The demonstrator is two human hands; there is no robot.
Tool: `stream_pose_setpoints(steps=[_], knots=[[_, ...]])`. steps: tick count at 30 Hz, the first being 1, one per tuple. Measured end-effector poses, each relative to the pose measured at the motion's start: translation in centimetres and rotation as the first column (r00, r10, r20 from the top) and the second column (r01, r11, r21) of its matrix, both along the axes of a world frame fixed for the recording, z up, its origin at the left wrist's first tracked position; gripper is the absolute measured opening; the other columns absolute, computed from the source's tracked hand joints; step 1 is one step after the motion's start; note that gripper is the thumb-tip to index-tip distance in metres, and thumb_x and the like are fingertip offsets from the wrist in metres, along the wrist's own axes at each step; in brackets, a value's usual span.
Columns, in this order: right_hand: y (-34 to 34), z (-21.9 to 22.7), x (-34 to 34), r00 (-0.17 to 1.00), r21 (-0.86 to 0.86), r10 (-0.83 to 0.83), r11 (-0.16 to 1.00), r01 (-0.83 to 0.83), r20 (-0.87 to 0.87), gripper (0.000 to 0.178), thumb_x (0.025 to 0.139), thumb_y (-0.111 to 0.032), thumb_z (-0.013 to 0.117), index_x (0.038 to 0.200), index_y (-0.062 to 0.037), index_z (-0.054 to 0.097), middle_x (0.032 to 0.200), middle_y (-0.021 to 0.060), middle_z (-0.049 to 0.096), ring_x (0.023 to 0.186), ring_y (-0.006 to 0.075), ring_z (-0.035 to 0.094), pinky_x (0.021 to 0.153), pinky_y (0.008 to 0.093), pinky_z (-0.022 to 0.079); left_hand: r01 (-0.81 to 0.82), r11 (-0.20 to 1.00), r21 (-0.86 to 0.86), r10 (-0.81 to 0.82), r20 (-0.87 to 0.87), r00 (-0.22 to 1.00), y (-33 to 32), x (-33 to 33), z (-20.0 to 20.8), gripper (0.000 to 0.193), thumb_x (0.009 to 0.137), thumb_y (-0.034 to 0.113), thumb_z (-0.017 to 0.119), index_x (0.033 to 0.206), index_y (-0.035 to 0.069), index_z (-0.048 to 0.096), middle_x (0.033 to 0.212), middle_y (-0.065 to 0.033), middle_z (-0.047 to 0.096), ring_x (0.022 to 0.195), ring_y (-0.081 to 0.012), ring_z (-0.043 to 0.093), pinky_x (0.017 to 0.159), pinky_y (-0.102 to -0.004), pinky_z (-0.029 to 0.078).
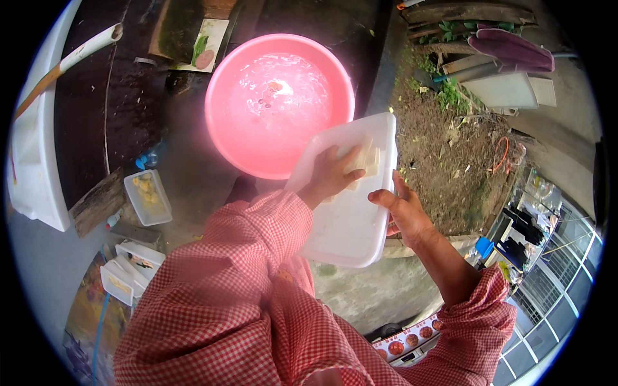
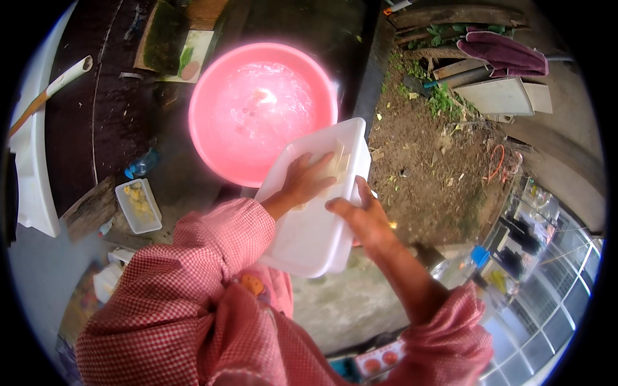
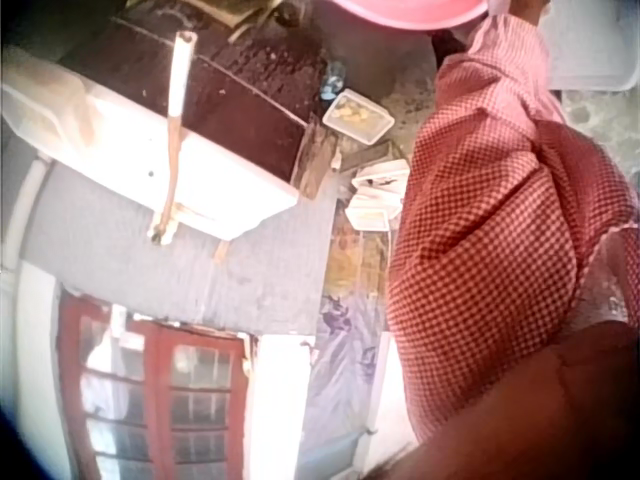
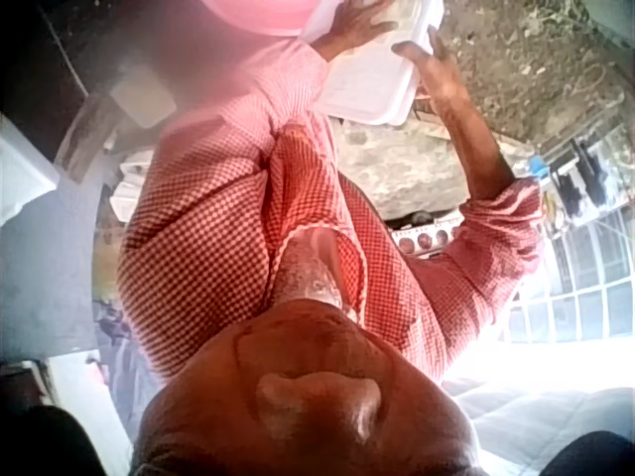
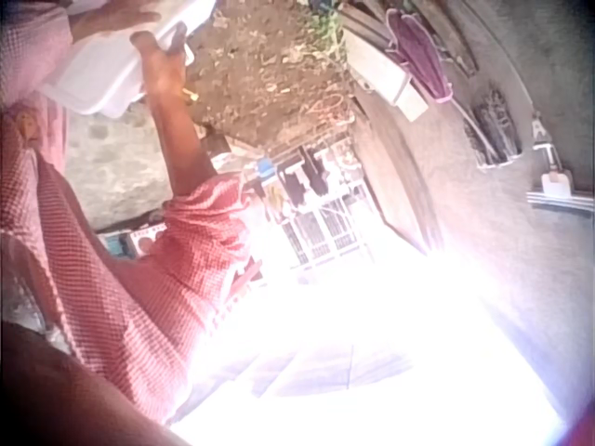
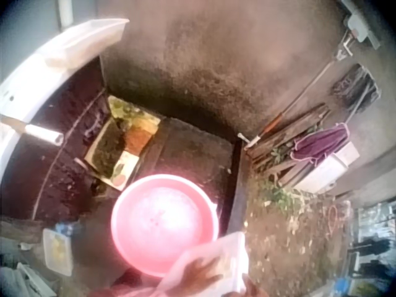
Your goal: The person washes a white plastic container in a pink basin, then rinses it under a tap. They proceed to wash purple and yellow vegetables in a separate container, rinsing them thoroughly before placing them on a metal table. Finally, they wash white blocky food items in a container and rinse them under the tap.
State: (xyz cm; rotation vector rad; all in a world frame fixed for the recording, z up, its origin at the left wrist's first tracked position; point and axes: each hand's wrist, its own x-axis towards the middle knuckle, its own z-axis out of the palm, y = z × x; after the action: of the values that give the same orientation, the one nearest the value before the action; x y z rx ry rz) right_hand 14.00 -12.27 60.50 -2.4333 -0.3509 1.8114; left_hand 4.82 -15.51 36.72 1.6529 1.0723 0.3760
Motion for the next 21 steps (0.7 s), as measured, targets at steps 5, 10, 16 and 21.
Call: stream_pose_setpoints(steps=[5,10,16,21], knots=[[-1.5,-0.2,0.3,0.999,0.034,-0.002,0.999,0.004,-0.049,0.086,0.066,-0.027,0.067,0.141,-0.0115,0.028,0.112,0.0144,0.057,0.093,0.026,0.059,0.066,0.0402,0.051,-0.029,1.0,-0.008,0.029,-0.017,0.999,-0.1,-1.2,0.7,0.064,0.078,0.042,0.062,0.135,0.022,0.043,0.132,-0.0187,0.035,0.123,-0.0367,0.032,0.103,-0.0448,0.027],[-8.3,-4.8,4.0,0.913,0.257,-0.11,0.94,0.224,-0.393,0.079,0.064,-0.007,0.059,0.138,-0.0094,0.031,0.107,0.0123,0.055,0.085,0.0258,0.058,0.064,0.0384,0.051,0.066,0.989,0.132,-0.041,-0.185,0.982,1.9,-4.4,2.9,0.06,0.079,0.045,0.061,0.133,0.023,0.046,0.136,-0.0195,0.032,0.127,-0.038,0.028,0.106,-0.0468,0.023],[-13.8,-10.9,0.4,0.745,0.376,-0.284,0.723,0.58,-0.603,0.073,0.056,0.005,0.05,0.128,-0.006,0.039,0.105,0.0099,0.052,0.09,0.0288,0.059,0.077,0.0415,0.054,0.036,0.889,0.457,0.084,-0.24,0.967,4.6,-7.9,7.5,0.037,0.081,0.034,0.062,0.11,0.012,0.064,0.135,-0.0248,0.035,0.125,-0.0437,0.031,0.104,-0.0495,0.025],[-14.8,-8.9,-2.6,0.782,0.538,-0.321,0.584,0.608,-0.534,0.075,0.057,0.004,0.046,0.131,-0.0061,0.035,0.108,0.0108,0.051,0.098,0.0288,0.056,0.081,0.0422,0.053,-0.322,0.926,0.197,0.232,0.376,0.897,6.0,-13.4,18.1,0.018,0.082,0.009,0.06,0.097,0.003,0.067,0.103,-0.0179,0.062,0.104,-0.0285,0.056,0.089,-0.0357,0.044]])
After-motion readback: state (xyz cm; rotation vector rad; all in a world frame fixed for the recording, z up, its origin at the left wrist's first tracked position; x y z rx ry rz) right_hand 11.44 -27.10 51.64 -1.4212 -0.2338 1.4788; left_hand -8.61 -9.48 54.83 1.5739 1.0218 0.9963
